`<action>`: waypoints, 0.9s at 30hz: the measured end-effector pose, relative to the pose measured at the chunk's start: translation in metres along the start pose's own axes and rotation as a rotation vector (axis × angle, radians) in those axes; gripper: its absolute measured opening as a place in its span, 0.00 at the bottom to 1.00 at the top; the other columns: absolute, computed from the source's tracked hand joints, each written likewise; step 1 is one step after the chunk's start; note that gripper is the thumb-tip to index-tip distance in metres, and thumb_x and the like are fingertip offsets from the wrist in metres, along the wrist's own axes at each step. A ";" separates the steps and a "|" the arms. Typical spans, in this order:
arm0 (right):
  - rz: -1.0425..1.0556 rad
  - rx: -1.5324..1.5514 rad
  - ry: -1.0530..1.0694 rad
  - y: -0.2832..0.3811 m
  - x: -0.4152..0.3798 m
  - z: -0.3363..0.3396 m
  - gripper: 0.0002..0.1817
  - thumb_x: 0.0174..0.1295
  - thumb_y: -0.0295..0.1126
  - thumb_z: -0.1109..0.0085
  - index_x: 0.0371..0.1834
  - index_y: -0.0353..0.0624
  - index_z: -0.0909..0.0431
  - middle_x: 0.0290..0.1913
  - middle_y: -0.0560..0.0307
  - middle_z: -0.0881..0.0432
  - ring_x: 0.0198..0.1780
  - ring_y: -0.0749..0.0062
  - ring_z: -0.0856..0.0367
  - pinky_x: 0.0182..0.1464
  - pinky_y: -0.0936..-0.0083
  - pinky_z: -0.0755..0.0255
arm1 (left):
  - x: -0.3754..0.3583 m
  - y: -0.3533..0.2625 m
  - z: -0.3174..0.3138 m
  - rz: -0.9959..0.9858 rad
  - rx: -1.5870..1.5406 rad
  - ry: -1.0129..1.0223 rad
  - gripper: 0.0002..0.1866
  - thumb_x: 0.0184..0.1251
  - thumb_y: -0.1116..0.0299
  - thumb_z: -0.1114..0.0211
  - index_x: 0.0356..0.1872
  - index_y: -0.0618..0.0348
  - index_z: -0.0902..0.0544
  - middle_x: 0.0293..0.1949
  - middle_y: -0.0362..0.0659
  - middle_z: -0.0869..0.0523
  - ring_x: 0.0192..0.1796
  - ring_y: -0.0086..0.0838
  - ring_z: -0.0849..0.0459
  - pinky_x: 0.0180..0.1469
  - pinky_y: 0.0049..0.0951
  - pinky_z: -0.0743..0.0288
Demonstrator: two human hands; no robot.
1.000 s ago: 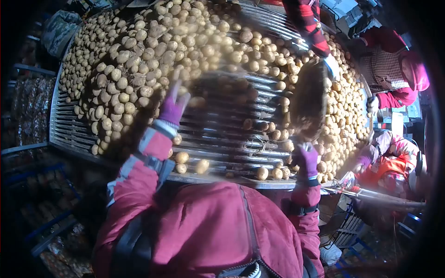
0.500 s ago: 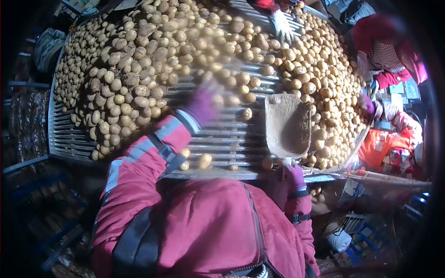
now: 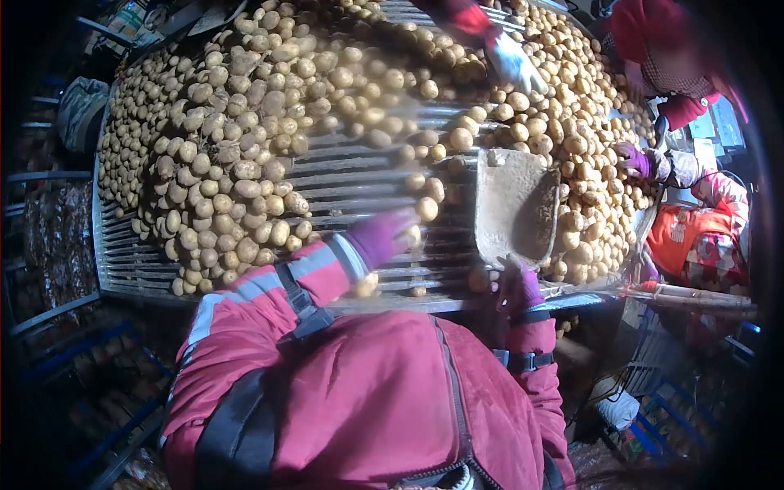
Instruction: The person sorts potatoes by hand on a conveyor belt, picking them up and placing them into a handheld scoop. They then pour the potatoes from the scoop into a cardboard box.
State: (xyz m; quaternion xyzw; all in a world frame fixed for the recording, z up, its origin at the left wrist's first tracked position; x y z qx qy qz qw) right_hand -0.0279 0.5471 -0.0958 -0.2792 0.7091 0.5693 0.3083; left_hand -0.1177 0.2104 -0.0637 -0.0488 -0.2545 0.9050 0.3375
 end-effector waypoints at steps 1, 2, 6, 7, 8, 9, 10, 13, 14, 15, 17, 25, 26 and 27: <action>-0.059 0.090 -0.021 -0.005 -0.004 0.003 0.23 0.72 0.46 0.57 0.53 0.37 0.25 0.31 0.53 0.18 0.27 0.70 0.20 0.26 0.76 0.25 | 0.013 0.002 0.016 -0.056 0.080 0.006 0.27 0.59 0.57 0.34 0.59 0.57 0.23 0.61 0.50 0.25 0.62 0.47 0.27 0.64 0.40 0.31; 0.016 0.123 -0.010 -0.006 -0.011 0.002 0.22 0.72 0.47 0.55 0.49 0.37 0.23 0.30 0.53 0.19 0.26 0.70 0.22 0.25 0.77 0.28 | 0.027 0.004 0.033 -0.113 0.161 0.007 0.26 0.59 0.57 0.35 0.57 0.58 0.23 0.58 0.49 0.24 0.61 0.45 0.26 0.63 0.40 0.30; 0.035 0.198 -0.025 -0.018 -0.037 0.014 0.22 0.71 0.45 0.52 0.50 0.34 0.23 0.28 0.55 0.20 0.27 0.70 0.23 0.25 0.76 0.31 | 0.092 0.046 0.052 -0.007 0.104 -0.142 0.12 0.67 0.62 0.43 0.45 0.53 0.18 0.47 0.49 0.16 0.50 0.43 0.17 0.52 0.40 0.22; 0.053 0.125 -0.040 -0.021 -0.046 0.017 0.21 0.71 0.44 0.52 0.50 0.36 0.23 0.28 0.56 0.20 0.27 0.70 0.23 0.26 0.76 0.31 | 0.109 0.059 0.045 0.194 0.079 -0.160 0.12 0.66 0.61 0.42 0.44 0.52 0.18 0.42 0.50 0.16 0.45 0.46 0.16 0.48 0.43 0.22; 0.070 0.051 -0.055 -0.023 -0.054 0.020 0.20 0.71 0.44 0.51 0.50 0.37 0.23 0.27 0.56 0.21 0.27 0.70 0.24 0.27 0.75 0.31 | 0.124 0.064 0.038 0.196 0.124 -0.090 0.11 0.65 0.61 0.41 0.43 0.52 0.18 0.40 0.49 0.15 0.43 0.46 0.16 0.46 0.43 0.22; 0.086 -0.023 -0.068 -0.023 -0.061 0.021 0.19 0.70 0.43 0.51 0.50 0.38 0.22 0.27 0.57 0.21 0.27 0.70 0.24 0.27 0.75 0.31 | 0.136 0.065 0.030 0.197 0.170 -0.021 0.10 0.63 0.62 0.40 0.43 0.51 0.18 0.38 0.48 0.15 0.41 0.46 0.16 0.44 0.44 0.22; 0.073 -0.046 -0.130 -0.004 -0.080 0.005 0.17 0.68 0.43 0.48 0.48 0.42 0.21 0.26 0.58 0.21 0.26 0.70 0.25 0.27 0.74 0.31 | 0.143 0.053 0.036 0.159 0.224 -0.061 0.09 0.59 0.64 0.37 0.41 0.50 0.19 0.35 0.49 0.15 0.39 0.44 0.16 0.42 0.46 0.23; 0.021 0.082 -0.188 0.006 -0.113 -0.009 0.13 0.64 0.44 0.42 0.41 0.48 0.21 0.25 0.60 0.22 0.25 0.70 0.25 0.27 0.74 0.32 | 0.165 0.046 0.025 0.175 0.346 -0.015 0.06 0.61 0.67 0.40 0.38 0.47 0.17 0.38 0.44 0.16 0.41 0.40 0.16 0.44 0.39 0.21; 0.163 -0.154 -0.181 -0.012 -0.103 0.011 0.13 0.64 0.45 0.41 0.37 0.48 0.22 0.24 0.60 0.23 0.24 0.70 0.26 0.26 0.73 0.33 | 0.164 0.042 0.020 0.142 0.408 0.003 0.06 0.62 0.67 0.40 0.38 0.47 0.17 0.39 0.44 0.17 0.42 0.39 0.17 0.44 0.39 0.22; 0.306 -0.388 -0.207 -0.028 -0.096 0.028 0.13 0.63 0.46 0.41 0.33 0.48 0.24 0.22 0.60 0.25 0.23 0.70 0.26 0.24 0.73 0.33 | 0.164 0.034 0.023 0.109 0.476 0.015 0.06 0.62 0.67 0.41 0.37 0.46 0.17 0.39 0.43 0.17 0.42 0.38 0.17 0.45 0.39 0.22; 0.366 -0.521 -0.129 -0.035 -0.091 0.038 0.13 0.63 0.43 0.40 0.37 0.46 0.23 0.24 0.59 0.23 0.23 0.69 0.25 0.24 0.71 0.32 | 0.165 0.032 0.025 0.093 0.515 -0.033 0.06 0.63 0.67 0.42 0.37 0.45 0.17 0.40 0.42 0.17 0.42 0.37 0.17 0.45 0.39 0.23; 0.773 -0.994 0.059 -0.008 -0.101 0.019 0.17 0.59 0.23 0.41 0.53 0.44 0.23 0.44 0.47 0.17 0.43 0.56 0.16 0.46 0.66 0.21 | 0.151 0.054 0.004 0.292 0.242 -0.240 0.07 0.58 0.65 0.38 0.38 0.49 0.17 0.33 0.42 0.14 0.39 0.37 0.16 0.41 0.41 0.25; 0.900 -1.158 0.080 0.011 -0.117 0.005 0.18 0.58 0.22 0.43 0.53 0.43 0.23 0.44 0.46 0.16 0.44 0.53 0.16 0.48 0.65 0.22 | 0.151 0.052 0.004 0.358 0.201 -0.214 0.08 0.56 0.65 0.37 0.38 0.50 0.17 0.32 0.43 0.14 0.38 0.37 0.16 0.42 0.41 0.25; 0.926 -1.170 0.094 0.019 -0.121 0.002 0.18 0.58 0.22 0.44 0.53 0.43 0.23 0.42 0.46 0.16 0.43 0.53 0.15 0.46 0.65 0.21 | 0.147 0.037 0.009 0.370 -0.064 -0.212 0.09 0.56 0.64 0.35 0.38 0.51 0.17 0.34 0.44 0.14 0.39 0.37 0.16 0.42 0.41 0.25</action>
Point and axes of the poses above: each hand's wrist, its own x-axis towards the middle knuckle, its own z-axis out of the back of the hand, y = z × x, the point moved 5 cm from there along x, towards the middle knuckle
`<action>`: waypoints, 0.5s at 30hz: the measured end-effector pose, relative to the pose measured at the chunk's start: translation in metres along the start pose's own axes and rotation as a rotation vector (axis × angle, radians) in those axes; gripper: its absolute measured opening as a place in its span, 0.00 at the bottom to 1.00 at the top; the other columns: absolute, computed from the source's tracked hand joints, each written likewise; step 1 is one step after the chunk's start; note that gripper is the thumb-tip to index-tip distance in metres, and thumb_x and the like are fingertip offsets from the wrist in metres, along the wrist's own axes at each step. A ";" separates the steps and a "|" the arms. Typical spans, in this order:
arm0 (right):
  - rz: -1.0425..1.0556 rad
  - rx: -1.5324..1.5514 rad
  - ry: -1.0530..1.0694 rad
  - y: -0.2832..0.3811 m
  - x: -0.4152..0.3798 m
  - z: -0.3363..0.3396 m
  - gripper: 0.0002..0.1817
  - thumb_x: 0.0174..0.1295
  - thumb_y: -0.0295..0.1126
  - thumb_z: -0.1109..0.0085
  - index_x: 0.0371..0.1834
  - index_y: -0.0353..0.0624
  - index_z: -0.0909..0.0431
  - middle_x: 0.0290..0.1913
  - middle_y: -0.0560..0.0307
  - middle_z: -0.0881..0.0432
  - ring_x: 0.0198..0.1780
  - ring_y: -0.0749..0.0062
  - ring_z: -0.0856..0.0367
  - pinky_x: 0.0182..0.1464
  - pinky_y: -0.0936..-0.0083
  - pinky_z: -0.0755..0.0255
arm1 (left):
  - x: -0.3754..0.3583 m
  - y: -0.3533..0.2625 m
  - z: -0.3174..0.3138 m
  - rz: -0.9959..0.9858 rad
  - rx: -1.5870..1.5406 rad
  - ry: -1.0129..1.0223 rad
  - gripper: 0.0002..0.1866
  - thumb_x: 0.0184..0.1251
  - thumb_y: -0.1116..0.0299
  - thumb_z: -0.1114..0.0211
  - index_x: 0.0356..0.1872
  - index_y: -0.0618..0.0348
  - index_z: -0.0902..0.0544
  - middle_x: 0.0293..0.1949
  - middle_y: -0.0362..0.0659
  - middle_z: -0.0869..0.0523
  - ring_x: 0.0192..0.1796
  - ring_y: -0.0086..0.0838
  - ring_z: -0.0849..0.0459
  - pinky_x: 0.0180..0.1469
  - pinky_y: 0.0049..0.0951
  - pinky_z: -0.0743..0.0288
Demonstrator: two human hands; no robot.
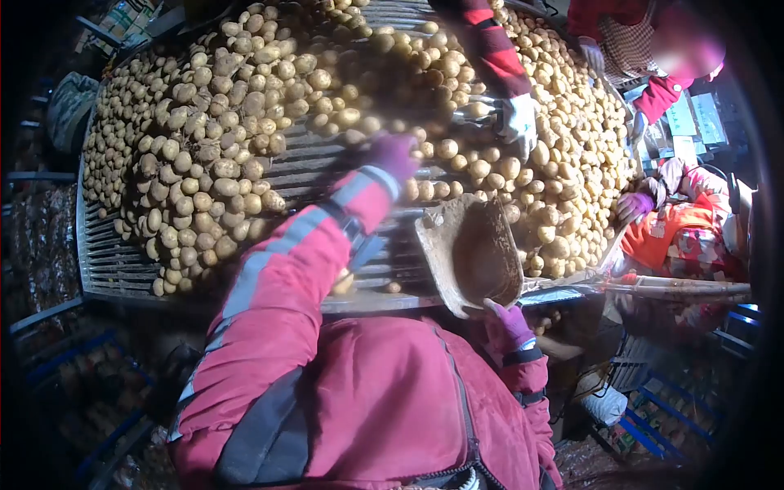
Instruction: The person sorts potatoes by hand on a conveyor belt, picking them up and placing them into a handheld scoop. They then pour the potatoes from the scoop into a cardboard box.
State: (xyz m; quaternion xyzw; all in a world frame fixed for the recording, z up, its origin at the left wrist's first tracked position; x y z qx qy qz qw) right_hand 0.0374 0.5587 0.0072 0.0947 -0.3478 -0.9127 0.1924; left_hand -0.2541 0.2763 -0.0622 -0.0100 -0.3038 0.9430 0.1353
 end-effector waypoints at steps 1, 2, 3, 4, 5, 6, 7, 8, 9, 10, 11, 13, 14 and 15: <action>0.029 -0.006 0.001 0.003 0.001 0.002 0.18 0.57 0.21 0.44 0.53 0.42 0.23 0.40 0.45 0.16 0.41 0.52 0.15 0.45 0.65 0.21 | -0.015 -0.022 0.010 0.041 -0.252 0.052 0.10 0.56 0.62 0.34 0.38 0.53 0.17 0.36 0.44 0.14 0.40 0.38 0.17 0.43 0.40 0.25; 0.059 -0.014 0.000 0.004 0.002 0.002 0.18 0.57 0.21 0.45 0.52 0.42 0.23 0.39 0.45 0.16 0.40 0.51 0.15 0.44 0.65 0.21 | -0.029 -0.032 0.013 0.001 -0.362 0.042 0.11 0.56 0.61 0.34 0.38 0.54 0.17 0.37 0.45 0.14 0.40 0.38 0.17 0.44 0.40 0.25; 0.016 0.052 -0.005 -0.003 -0.001 -0.001 0.18 0.56 0.22 0.44 0.52 0.42 0.23 0.37 0.45 0.16 0.38 0.52 0.15 0.42 0.65 0.21 | -0.042 -0.041 0.015 -0.040 -0.472 0.038 0.12 0.57 0.60 0.33 0.37 0.55 0.17 0.39 0.46 0.14 0.41 0.39 0.17 0.45 0.40 0.25; -0.026 0.114 -0.011 -0.012 -0.004 -0.006 0.18 0.56 0.22 0.44 0.52 0.42 0.23 0.35 0.46 0.16 0.36 0.52 0.15 0.40 0.65 0.21 | -0.053 -0.045 0.016 -0.165 -0.440 -0.026 0.12 0.58 0.59 0.33 0.37 0.56 0.16 0.40 0.47 0.15 0.42 0.39 0.17 0.45 0.40 0.25; -0.070 0.176 -0.021 -0.020 -0.007 -0.010 0.18 0.55 0.22 0.43 0.51 0.42 0.23 0.34 0.46 0.16 0.35 0.52 0.14 0.39 0.65 0.20 | -0.055 -0.035 0.021 -0.194 -0.369 -0.010 0.13 0.59 0.58 0.33 0.37 0.56 0.16 0.41 0.48 0.15 0.43 0.40 0.18 0.46 0.40 0.25; -0.085 0.120 0.021 -0.016 -0.005 -0.008 0.18 0.55 0.22 0.43 0.52 0.42 0.23 0.33 0.46 0.16 0.35 0.51 0.14 0.38 0.66 0.20 | -0.056 -0.026 0.028 -0.225 -0.299 0.003 0.14 0.61 0.57 0.34 0.38 0.57 0.16 0.43 0.50 0.16 0.45 0.41 0.18 0.46 0.40 0.25; -0.099 0.064 0.063 -0.007 0.000 -0.001 0.19 0.55 0.21 0.44 0.52 0.43 0.23 0.33 0.45 0.16 0.34 0.50 0.14 0.37 0.66 0.20 | -0.047 0.008 0.045 -0.092 -0.233 -0.063 0.13 0.62 0.58 0.35 0.38 0.57 0.17 0.42 0.50 0.17 0.44 0.42 0.18 0.46 0.41 0.24; -0.113 0.006 0.105 -0.003 0.004 0.002 0.19 0.55 0.21 0.44 0.52 0.43 0.23 0.32 0.45 0.16 0.34 0.49 0.14 0.36 0.66 0.20 | -0.039 0.042 0.062 0.044 -0.175 -0.118 0.13 0.63 0.58 0.36 0.38 0.57 0.17 0.41 0.51 0.17 0.44 0.44 0.18 0.46 0.41 0.24; -0.100 0.048 0.066 -0.004 0.005 0.001 0.19 0.55 0.20 0.44 0.52 0.44 0.23 0.32 0.45 0.16 0.34 0.49 0.14 0.36 0.66 0.21 | -0.031 0.081 0.072 0.213 -0.154 -0.131 0.11 0.62 0.61 0.37 0.36 0.57 0.17 0.39 0.51 0.18 0.41 0.46 0.18 0.45 0.43 0.24; -0.088 0.090 0.031 -0.004 0.005 0.000 0.19 0.55 0.20 0.44 0.52 0.44 0.23 0.32 0.45 0.16 0.34 0.49 0.14 0.36 0.66 0.21 | -0.025 0.115 0.078 0.172 0.029 -0.266 0.10 0.61 0.62 0.38 0.39 0.55 0.17 0.38 0.51 0.17 0.38 0.47 0.18 0.45 0.44 0.23; -0.076 0.131 -0.001 -0.004 0.004 -0.001 0.19 0.55 0.20 0.44 0.52 0.44 0.23 0.32 0.45 0.16 0.34 0.49 0.14 0.36 0.66 0.21 | -0.014 0.128 0.089 0.245 0.046 -0.152 0.14 0.58 0.62 0.36 0.44 0.55 0.19 0.41 0.51 0.17 0.43 0.47 0.18 0.47 0.44 0.24; -0.037 0.108 -0.003 -0.007 0.005 -0.004 0.19 0.54 0.20 0.43 0.52 0.44 0.23 0.31 0.44 0.16 0.34 0.48 0.15 0.36 0.65 0.21 | -0.005 0.144 0.074 0.132 0.159 -0.256 0.15 0.56 0.62 0.35 0.44 0.55 0.19 0.42 0.50 0.18 0.45 0.46 0.19 0.49 0.44 0.24; -0.018 0.095 -0.003 -0.007 0.007 -0.004 0.20 0.54 0.21 0.43 0.52 0.44 0.23 0.31 0.44 0.17 0.33 0.47 0.15 0.36 0.64 0.21 | -0.002 0.153 0.066 0.075 0.214 -0.308 0.16 0.55 0.62 0.34 0.44 0.55 0.19 0.43 0.49 0.18 0.47 0.46 0.20 0.49 0.43 0.25; -0.013 0.087 -0.005 -0.006 0.010 -0.004 0.20 0.54 0.21 0.42 0.52 0.44 0.23 0.31 0.43 0.17 0.34 0.46 0.15 0.36 0.64 0.21 | 0.002 0.154 0.055 0.171 0.190 -0.202 0.15 0.54 0.62 0.34 0.41 0.56 0.19 0.44 0.49 0.19 0.50 0.46 0.21 0.50 0.43 0.25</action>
Point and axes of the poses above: each hand's wrist, its own x-axis towards the middle knuckle, its own z-axis out of the back of the hand, y = z × x, the point moved 5 cm from there along x, towards the middle knuckle
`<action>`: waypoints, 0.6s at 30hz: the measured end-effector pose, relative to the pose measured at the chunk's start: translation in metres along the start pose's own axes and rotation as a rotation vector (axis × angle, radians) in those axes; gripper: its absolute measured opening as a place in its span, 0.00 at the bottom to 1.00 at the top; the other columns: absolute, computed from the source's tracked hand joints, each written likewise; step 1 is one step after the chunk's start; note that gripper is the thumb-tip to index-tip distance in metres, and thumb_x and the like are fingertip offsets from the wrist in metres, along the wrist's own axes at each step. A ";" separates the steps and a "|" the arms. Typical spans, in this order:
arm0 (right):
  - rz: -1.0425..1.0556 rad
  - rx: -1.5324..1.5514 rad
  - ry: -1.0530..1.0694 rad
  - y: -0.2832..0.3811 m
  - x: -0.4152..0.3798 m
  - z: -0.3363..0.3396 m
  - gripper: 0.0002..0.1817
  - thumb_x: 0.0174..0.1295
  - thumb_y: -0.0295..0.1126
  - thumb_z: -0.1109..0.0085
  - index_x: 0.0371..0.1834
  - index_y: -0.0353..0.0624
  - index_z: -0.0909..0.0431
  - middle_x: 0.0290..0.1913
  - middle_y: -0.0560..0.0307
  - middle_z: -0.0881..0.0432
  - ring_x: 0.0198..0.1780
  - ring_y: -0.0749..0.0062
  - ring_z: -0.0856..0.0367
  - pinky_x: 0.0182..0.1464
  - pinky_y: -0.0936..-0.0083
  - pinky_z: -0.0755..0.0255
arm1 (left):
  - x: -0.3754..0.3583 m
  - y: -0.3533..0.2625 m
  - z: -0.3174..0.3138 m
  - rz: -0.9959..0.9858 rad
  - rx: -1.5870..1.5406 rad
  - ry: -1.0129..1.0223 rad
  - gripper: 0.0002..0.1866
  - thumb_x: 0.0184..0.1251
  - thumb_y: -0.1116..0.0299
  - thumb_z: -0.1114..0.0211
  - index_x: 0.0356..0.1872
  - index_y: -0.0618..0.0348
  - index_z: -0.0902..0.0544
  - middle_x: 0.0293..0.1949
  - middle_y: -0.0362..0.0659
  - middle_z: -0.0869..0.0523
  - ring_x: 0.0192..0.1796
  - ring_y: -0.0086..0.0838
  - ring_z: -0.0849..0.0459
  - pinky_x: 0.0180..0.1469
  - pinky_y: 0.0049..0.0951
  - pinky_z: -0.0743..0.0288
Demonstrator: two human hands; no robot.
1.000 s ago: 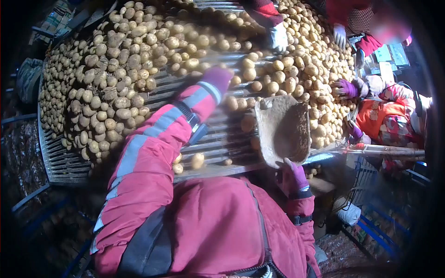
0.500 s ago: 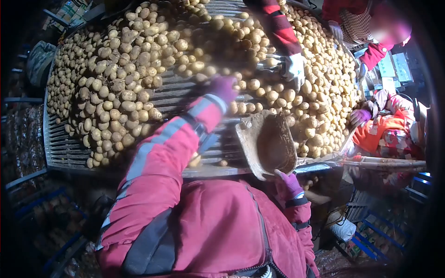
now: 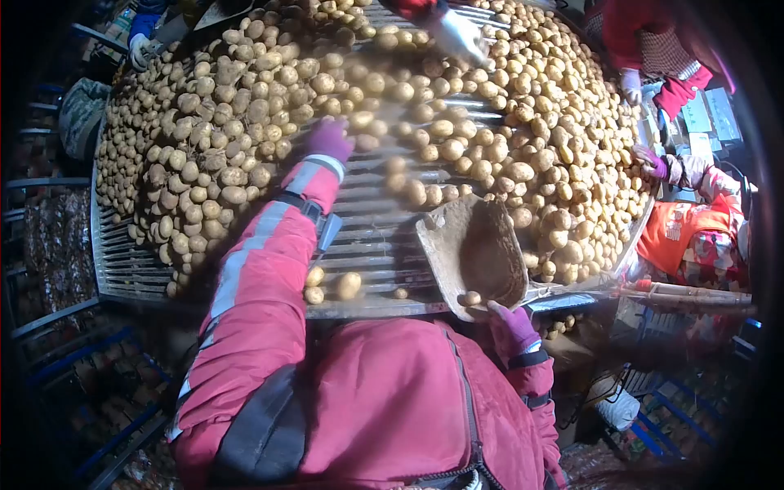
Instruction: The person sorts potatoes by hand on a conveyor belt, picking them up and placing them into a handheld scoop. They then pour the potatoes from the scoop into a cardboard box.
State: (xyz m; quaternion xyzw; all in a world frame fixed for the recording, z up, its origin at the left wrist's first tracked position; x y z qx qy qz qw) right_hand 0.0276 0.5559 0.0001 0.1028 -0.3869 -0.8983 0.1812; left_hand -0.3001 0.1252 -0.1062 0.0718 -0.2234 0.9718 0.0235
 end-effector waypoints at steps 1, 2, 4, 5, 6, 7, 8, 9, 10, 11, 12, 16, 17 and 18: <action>0.007 -0.008 -0.001 0.003 0.006 0.000 0.20 0.53 0.22 0.42 0.52 0.44 0.23 0.31 0.43 0.17 0.34 0.46 0.15 0.36 0.63 0.22 | -0.005 -0.020 0.011 -0.017 0.093 -0.002 0.13 0.55 0.63 0.35 0.40 0.54 0.19 0.43 0.49 0.19 0.49 0.46 0.21 0.50 0.43 0.25; 0.017 -0.016 -0.004 0.004 0.011 0.001 0.20 0.53 0.22 0.41 0.52 0.44 0.23 0.32 0.42 0.17 0.34 0.45 0.15 0.36 0.63 0.22 | -0.012 -0.024 0.007 -0.019 0.071 0.092 0.12 0.55 0.64 0.35 0.40 0.52 0.18 0.43 0.49 0.19 0.48 0.46 0.20 0.50 0.44 0.25; -0.009 -0.050 0.031 0.001 0.014 0.001 0.21 0.52 0.22 0.41 0.52 0.44 0.23 0.32 0.42 0.17 0.35 0.43 0.16 0.36 0.62 0.21 | -0.025 -0.040 0.019 0.049 0.000 0.242 0.09 0.55 0.65 0.36 0.39 0.49 0.18 0.42 0.50 0.19 0.47 0.46 0.20 0.50 0.44 0.26; -0.028 -0.063 0.043 0.000 0.014 -0.001 0.21 0.52 0.22 0.41 0.53 0.44 0.23 0.33 0.42 0.17 0.35 0.42 0.16 0.37 0.61 0.21 | -0.029 -0.035 0.021 -0.058 -0.012 0.148 0.09 0.54 0.65 0.37 0.37 0.50 0.20 0.41 0.52 0.19 0.44 0.49 0.19 0.47 0.44 0.23; -0.088 0.028 0.028 0.005 0.018 0.001 0.22 0.52 0.22 0.41 0.53 0.44 0.23 0.33 0.41 0.17 0.35 0.42 0.16 0.37 0.61 0.21 | -0.021 -0.017 0.023 -0.096 -0.019 0.027 0.10 0.55 0.65 0.37 0.38 0.51 0.19 0.42 0.52 0.19 0.45 0.49 0.18 0.48 0.45 0.23; -0.148 0.116 0.017 0.016 0.027 0.006 0.22 0.52 0.22 0.40 0.53 0.44 0.24 0.33 0.41 0.17 0.36 0.42 0.16 0.38 0.60 0.21 | -0.012 -0.017 0.039 -0.130 -0.030 -0.094 0.11 0.55 0.65 0.37 0.39 0.53 0.19 0.43 0.53 0.18 0.45 0.50 0.18 0.48 0.45 0.23; -0.150 0.129 0.007 0.017 0.029 0.008 0.22 0.52 0.22 0.40 0.53 0.45 0.24 0.32 0.42 0.18 0.35 0.42 0.17 0.38 0.60 0.22 | -0.004 -0.011 0.049 -0.064 0.033 -0.039 0.15 0.55 0.65 0.35 0.44 0.56 0.19 0.44 0.54 0.18 0.47 0.50 0.18 0.49 0.45 0.23; -0.152 0.142 -0.004 0.019 0.031 0.009 0.22 0.52 0.22 0.40 0.53 0.45 0.24 0.32 0.42 0.18 0.35 0.42 0.17 0.38 0.60 0.22 | 0.005 0.004 0.050 0.058 0.005 -0.125 0.17 0.55 0.65 0.35 0.47 0.54 0.19 0.45 0.54 0.17 0.48 0.50 0.18 0.51 0.44 0.24; -0.093 0.081 -0.018 0.018 0.031 0.007 0.22 0.52 0.22 0.40 0.54 0.45 0.24 0.31 0.42 0.18 0.35 0.42 0.17 0.37 0.59 0.22 | 0.018 0.015 0.043 0.072 0.036 -0.048 0.17 0.55 0.65 0.35 0.48 0.54 0.19 0.46 0.54 0.17 0.49 0.50 0.18 0.52 0.44 0.24; -0.043 0.043 -0.035 0.018 0.032 0.007 0.22 0.52 0.22 0.40 0.54 0.46 0.24 0.31 0.43 0.18 0.34 0.42 0.17 0.37 0.59 0.22 | 0.027 0.024 0.035 0.084 0.065 0.027 0.17 0.56 0.65 0.35 0.49 0.53 0.19 0.46 0.54 0.17 0.49 0.49 0.18 0.53 0.44 0.24; 0.007 0.005 -0.053 0.021 0.035 0.009 0.22 0.52 0.22 0.40 0.54 0.46 0.24 0.31 0.43 0.18 0.34 0.43 0.17 0.36 0.59 0.22 | 0.030 0.024 0.033 0.070 0.111 0.077 0.17 0.57 0.65 0.37 0.49 0.53 0.19 0.46 0.53 0.18 0.49 0.49 0.19 0.52 0.44 0.24; 0.099 -0.006 -0.097 0.026 0.042 0.011 0.23 0.53 0.21 0.42 0.55 0.48 0.24 0.34 0.44 0.18 0.35 0.44 0.18 0.36 0.59 0.23 | 0.035 0.027 0.036 0.036 0.166 0.113 0.13 0.64 0.65 0.44 0.48 0.53 0.19 0.44 0.52 0.17 0.48 0.49 0.18 0.50 0.45 0.24; 0.103 0.002 -0.103 0.024 0.041 0.010 0.23 0.53 0.21 0.42 0.55 0.49 0.24 0.35 0.44 0.18 0.36 0.44 0.18 0.37 0.59 0.23 | 0.034 0.029 0.039 0.032 0.149 0.083 0.12 0.65 0.64 0.45 0.46 0.53 0.19 0.43 0.52 0.17 0.48 0.49 0.18 0.49 0.46 0.23; 0.039 0.011 -0.049 0.018 0.040 0.008 0.23 0.54 0.21 0.42 0.55 0.48 0.24 0.37 0.44 0.18 0.38 0.44 0.18 0.39 0.59 0.23 | 0.031 0.012 0.055 0.018 0.194 0.024 0.11 0.69 0.63 0.48 0.44 0.51 0.19 0.41 0.52 0.16 0.46 0.48 0.17 0.47 0.47 0.23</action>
Point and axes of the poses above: each hand's wrist, its own x-axis towards the middle knuckle, its own z-axis out of the back of the hand, y = z × x, the point moved 5 cm from there along x, towards the middle knuckle
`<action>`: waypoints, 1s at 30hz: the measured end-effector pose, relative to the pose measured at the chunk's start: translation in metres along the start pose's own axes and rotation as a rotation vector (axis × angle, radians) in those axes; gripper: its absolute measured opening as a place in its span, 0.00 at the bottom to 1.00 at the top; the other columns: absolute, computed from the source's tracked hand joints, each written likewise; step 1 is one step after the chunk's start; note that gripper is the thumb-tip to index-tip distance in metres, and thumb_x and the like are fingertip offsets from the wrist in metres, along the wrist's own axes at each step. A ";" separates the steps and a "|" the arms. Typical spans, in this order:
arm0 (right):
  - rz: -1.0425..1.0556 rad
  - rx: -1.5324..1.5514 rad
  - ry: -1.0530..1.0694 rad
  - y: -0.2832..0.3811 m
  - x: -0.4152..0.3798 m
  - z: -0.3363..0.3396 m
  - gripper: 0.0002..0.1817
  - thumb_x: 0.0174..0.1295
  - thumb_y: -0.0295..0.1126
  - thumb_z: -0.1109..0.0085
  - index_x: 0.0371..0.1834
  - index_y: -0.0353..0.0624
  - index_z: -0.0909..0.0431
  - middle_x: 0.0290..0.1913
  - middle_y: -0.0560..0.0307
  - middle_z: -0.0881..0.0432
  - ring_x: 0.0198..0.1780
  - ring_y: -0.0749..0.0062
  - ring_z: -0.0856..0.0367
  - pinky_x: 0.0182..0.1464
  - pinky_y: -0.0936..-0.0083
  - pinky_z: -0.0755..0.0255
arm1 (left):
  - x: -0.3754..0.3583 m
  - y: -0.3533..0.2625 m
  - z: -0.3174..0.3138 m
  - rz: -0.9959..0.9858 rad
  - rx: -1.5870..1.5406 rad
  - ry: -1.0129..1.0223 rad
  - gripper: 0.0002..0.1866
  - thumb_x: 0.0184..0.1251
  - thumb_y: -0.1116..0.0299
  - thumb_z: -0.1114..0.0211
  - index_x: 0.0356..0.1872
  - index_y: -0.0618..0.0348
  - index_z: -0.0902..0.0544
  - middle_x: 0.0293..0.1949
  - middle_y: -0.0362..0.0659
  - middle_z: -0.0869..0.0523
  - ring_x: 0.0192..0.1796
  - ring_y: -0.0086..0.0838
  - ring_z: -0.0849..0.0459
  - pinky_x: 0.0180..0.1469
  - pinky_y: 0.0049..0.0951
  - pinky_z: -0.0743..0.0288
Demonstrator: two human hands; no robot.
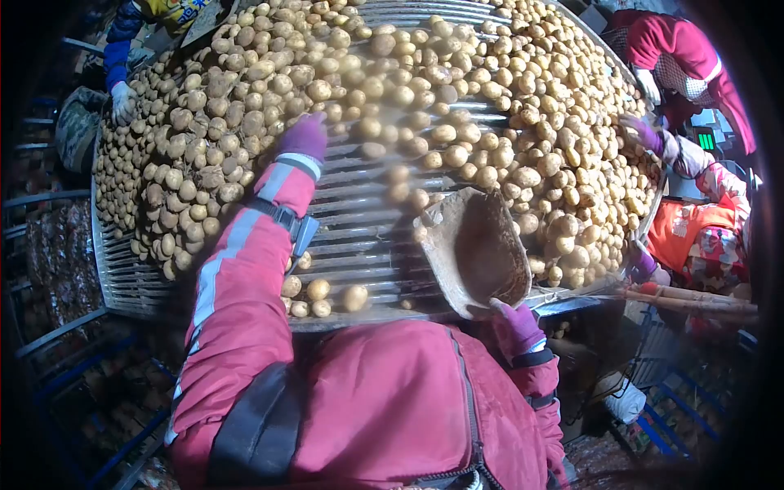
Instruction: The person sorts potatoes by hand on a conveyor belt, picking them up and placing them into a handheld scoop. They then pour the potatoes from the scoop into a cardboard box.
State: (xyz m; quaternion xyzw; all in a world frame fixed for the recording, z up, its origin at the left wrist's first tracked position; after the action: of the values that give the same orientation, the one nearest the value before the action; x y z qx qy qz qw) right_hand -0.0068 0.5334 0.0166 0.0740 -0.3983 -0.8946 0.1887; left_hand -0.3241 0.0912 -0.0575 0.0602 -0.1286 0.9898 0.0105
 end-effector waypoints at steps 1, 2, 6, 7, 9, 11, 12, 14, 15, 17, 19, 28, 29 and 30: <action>-0.063 0.010 0.057 -0.006 -0.002 -0.002 0.23 0.54 0.21 0.42 0.56 0.48 0.25 0.38 0.43 0.18 0.40 0.43 0.18 0.40 0.60 0.22 | 0.000 -0.009 -0.006 -0.070 0.009 0.027 0.11 0.69 0.62 0.47 0.44 0.51 0.19 0.41 0.52 0.16 0.46 0.48 0.16 0.47 0.48 0.22; -0.080 0.023 0.092 -0.008 -0.002 -0.004 0.23 0.54 0.21 0.42 0.56 0.48 0.25 0.39 0.43 0.19 0.41 0.43 0.19 0.42 0.60 0.22 | -0.002 -0.017 -0.011 -0.131 0.017 0.054 0.11 0.68 0.62 0.47 0.44 0.50 0.19 0.42 0.52 0.16 0.45 0.48 0.16 0.46 0.48 0.22; -0.049 0.070 0.121 -0.002 0.010 -0.001 0.22 0.55 0.22 0.42 0.55 0.48 0.24 0.42 0.41 0.19 0.45 0.41 0.20 0.46 0.60 0.23 | -0.002 -0.035 -0.033 -0.092 0.162 0.136 0.08 0.68 0.63 0.44 0.41 0.51 0.19 0.43 0.51 0.16 0.45 0.49 0.15 0.46 0.47 0.22; -0.041 0.078 0.112 -0.004 0.010 -0.002 0.22 0.55 0.22 0.43 0.55 0.47 0.24 0.42 0.42 0.19 0.45 0.41 0.20 0.46 0.60 0.23 | 0.000 -0.035 -0.039 -0.071 0.198 0.166 0.08 0.67 0.64 0.44 0.41 0.51 0.18 0.43 0.51 0.16 0.46 0.49 0.16 0.47 0.46 0.22; -0.069 0.141 0.115 -0.015 0.006 -0.011 0.22 0.55 0.22 0.43 0.55 0.46 0.24 0.43 0.42 0.19 0.45 0.40 0.20 0.47 0.59 0.23 | 0.009 -0.022 -0.049 -0.071 0.062 0.128 0.09 0.62 0.63 0.38 0.41 0.51 0.18 0.40 0.50 0.16 0.44 0.50 0.17 0.47 0.45 0.22; -0.142 0.242 0.135 -0.034 -0.003 -0.022 0.22 0.54 0.21 0.43 0.54 0.45 0.25 0.44 0.42 0.18 0.46 0.39 0.20 0.49 0.56 0.24 | 0.008 -0.032 -0.039 -0.108 -0.155 0.060 0.10 0.59 0.63 0.36 0.40 0.52 0.17 0.38 0.50 0.16 0.42 0.50 0.17 0.46 0.44 0.22; -0.260 0.393 0.126 -0.023 0.006 -0.018 0.21 0.54 0.21 0.43 0.54 0.44 0.25 0.44 0.42 0.19 0.46 0.38 0.20 0.49 0.56 0.24 | -0.004 -0.059 -0.014 -0.140 -0.301 0.015 0.10 0.58 0.64 0.36 0.40 0.53 0.17 0.37 0.51 0.16 0.42 0.50 0.17 0.45 0.43 0.22; -0.336 0.520 0.120 0.007 0.027 -0.007 0.21 0.54 0.21 0.43 0.53 0.43 0.25 0.44 0.42 0.19 0.47 0.38 0.20 0.49 0.56 0.24 | -0.040 -0.132 0.049 -0.115 -0.613 0.289 0.10 0.61 0.66 0.38 0.40 0.58 0.18 0.39 0.54 0.16 0.41 0.42 0.16 0.45 0.39 0.22; -0.294 0.493 0.116 0.012 0.033 -0.004 0.21 0.53 0.21 0.43 0.53 0.43 0.25 0.44 0.42 0.19 0.47 0.38 0.20 0.49 0.56 0.24 | -0.060 -0.142 0.017 -0.278 -0.678 0.329 0.11 0.62 0.64 0.36 0.41 0.59 0.18 0.33 0.50 0.17 0.40 0.39 0.17 0.45 0.37 0.22; -0.004 0.190 0.119 0.003 0.029 -0.006 0.21 0.53 0.21 0.43 0.53 0.42 0.25 0.44 0.41 0.19 0.47 0.39 0.20 0.49 0.56 0.24 | -0.085 -0.151 0.030 -0.274 -0.800 0.229 0.14 0.62 0.63 0.36 0.44 0.60 0.20 0.38 0.51 0.18 0.44 0.39 0.18 0.49 0.39 0.23; 0.071 0.091 0.142 -0.002 0.024 -0.007 0.21 0.53 0.21 0.42 0.53 0.42 0.25 0.43 0.41 0.19 0.47 0.41 0.20 0.48 0.57 0.24 | -0.088 -0.134 0.057 -0.289 -0.696 0.072 0.18 0.60 0.62 0.35 0.48 0.60 0.20 0.44 0.54 0.18 0.49 0.41 0.18 0.52 0.40 0.24; -0.320 0.426 0.230 -0.031 0.008 -0.030 0.12 0.62 0.28 0.42 0.48 0.40 0.19 0.30 0.56 0.18 0.28 0.73 0.20 0.27 0.75 0.28 | -0.081 -0.008 -0.006 -0.166 -0.105 0.386 0.26 0.64 0.56 0.37 0.62 0.55 0.24 0.65 0.54 0.27 0.69 0.46 0.32 0.70 0.39 0.38; -0.471 0.557 0.259 -0.044 0.000 -0.037 0.13 0.64 0.29 0.44 0.49 0.39 0.19 0.29 0.55 0.18 0.27 0.72 0.20 0.26 0.75 0.28 | -0.094 -0.016 -0.002 -0.181 -0.193 0.206 0.24 0.64 0.58 0.37 0.59 0.57 0.23 0.60 0.55 0.23 0.64 0.47 0.26 0.65 0.40 0.32; -0.634 0.689 0.266 -0.055 -0.009 -0.044 0.14 0.65 0.30 0.46 0.50 0.37 0.19 0.28 0.55 0.18 0.26 0.72 0.21 0.25 0.75 0.28 | -0.104 -0.033 0.013 -0.104 -0.351 0.218 0.22 0.64 0.59 0.37 0.57 0.57 0.22 0.57 0.54 0.21 0.59 0.47 0.23 0.62 0.40 0.29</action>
State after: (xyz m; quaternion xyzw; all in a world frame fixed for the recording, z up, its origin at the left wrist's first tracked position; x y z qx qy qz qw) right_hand -0.0019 0.5404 -0.0543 0.3636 -0.6015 -0.7069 -0.0793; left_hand -0.2185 0.1196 -0.0493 -0.0434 -0.2939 0.9510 0.0855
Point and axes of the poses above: each hand's wrist, its own x-axis towards the middle knuckle, its own z-axis out of the back of the hand, y = z × x, the point moved 5 cm from there along x, towards the middle knuckle
